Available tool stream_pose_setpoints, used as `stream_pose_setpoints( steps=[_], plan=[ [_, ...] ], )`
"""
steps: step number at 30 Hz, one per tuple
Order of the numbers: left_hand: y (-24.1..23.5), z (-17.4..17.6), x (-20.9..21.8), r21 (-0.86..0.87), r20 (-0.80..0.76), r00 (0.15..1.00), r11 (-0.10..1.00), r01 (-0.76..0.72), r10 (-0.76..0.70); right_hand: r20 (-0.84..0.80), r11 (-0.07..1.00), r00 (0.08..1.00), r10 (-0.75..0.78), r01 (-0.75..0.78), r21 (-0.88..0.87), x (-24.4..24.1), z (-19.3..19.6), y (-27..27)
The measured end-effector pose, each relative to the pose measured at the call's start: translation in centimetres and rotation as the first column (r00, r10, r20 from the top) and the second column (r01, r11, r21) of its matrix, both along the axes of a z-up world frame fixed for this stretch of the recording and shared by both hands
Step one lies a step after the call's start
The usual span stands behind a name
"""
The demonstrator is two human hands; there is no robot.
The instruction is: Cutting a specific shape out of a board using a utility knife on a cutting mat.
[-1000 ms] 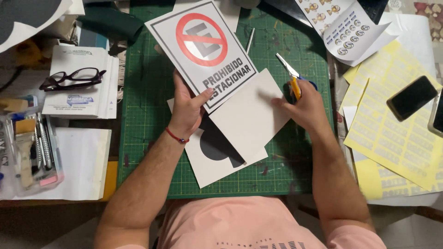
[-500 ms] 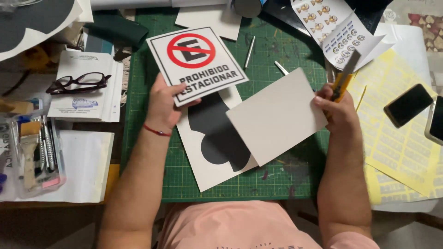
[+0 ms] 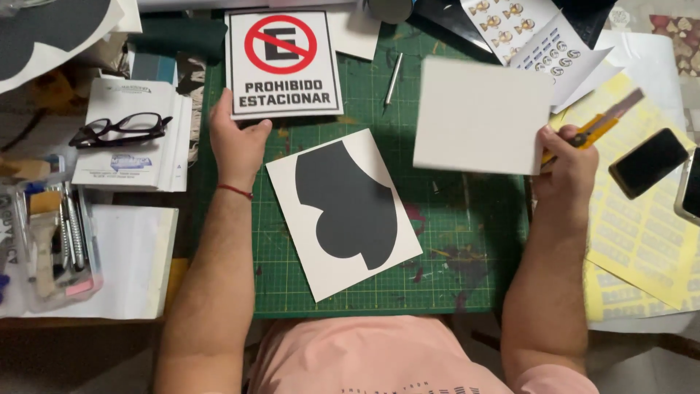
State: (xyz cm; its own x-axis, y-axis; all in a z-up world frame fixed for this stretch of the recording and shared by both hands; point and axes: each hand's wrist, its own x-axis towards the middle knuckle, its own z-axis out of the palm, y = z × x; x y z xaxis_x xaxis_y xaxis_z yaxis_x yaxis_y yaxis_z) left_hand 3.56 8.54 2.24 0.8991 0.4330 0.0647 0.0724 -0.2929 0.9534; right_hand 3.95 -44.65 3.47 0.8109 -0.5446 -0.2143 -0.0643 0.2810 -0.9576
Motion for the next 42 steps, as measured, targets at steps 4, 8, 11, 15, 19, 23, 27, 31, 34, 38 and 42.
stream_pose_setpoints(
  steps=[4,8,11,15,19,23,27,31,34,38,42],
  plan=[
    [0.6,-2.5,-0.1,0.286,0.035,0.999,0.958,-0.018,0.009,0.038,0.996,0.996,-0.085,0.086,-0.017,0.3,-0.8,-0.6],
    [0.3,-2.7,-0.5,0.541,0.094,0.995,0.841,-0.024,-0.032,0.010,0.959,0.999,-0.047,0.048,-0.281,0.9,-1.7,-1.1],
    [-1.3,-1.7,-1.2,0.671,0.080,0.992,0.741,0.017,-0.094,-0.092,0.906,0.993,-0.080,0.034,-0.421,0.4,-0.4,0.6],
    [-3.9,-2.8,-1.8,0.760,0.074,0.958,0.638,0.125,-0.276,-0.216,0.710,0.971,-0.101,-0.082,-0.699,0.8,-0.7,0.1],
    [-5.9,-2.3,-3.2,0.763,-0.006,0.933,0.601,0.236,-0.360,-0.175,0.651,0.980,-0.091,-0.074,-0.756,0.4,-1.2,0.2],
    [-7.1,-1.6,-4.0,0.783,-0.187,0.901,0.493,0.378,-0.393,-0.075,0.448,0.994,-0.080,-0.031,-0.893,0.3,-1.7,-0.5],
    [-8.1,-1.3,-4.8,0.856,-0.261,0.887,0.334,0.395,-0.380,-0.049,0.398,0.997,-0.052,-0.024,-0.917,-0.1,-1.4,0.3],
    [-9.2,-1.2,-5.3,0.837,-0.302,0.859,0.316,0.446,-0.413,0.063,0.401,0.985,0.163,-0.008,-0.916,-0.1,-2.7,-0.2],
    [-9.6,-1.8,-5.6,0.844,-0.317,0.842,0.276,0.461,-0.438,0.013,0.408,0.981,0.193,-0.068,-0.910,-0.2,-2.9,0.0],
    [-10.5,-2.0,-6.1,0.808,-0.382,0.781,0.232,0.542,-0.494,-0.199,0.110,0.980,-0.003,-0.197,-0.974,0.4,-4.1,-1.5],
    [-12.0,-1.6,-7.0,0.797,-0.427,0.726,0.155,0.583,-0.539,-0.438,0.113,0.871,-0.222,-0.423,-0.899,0.6,-2.7,-1.3]
  ],
)
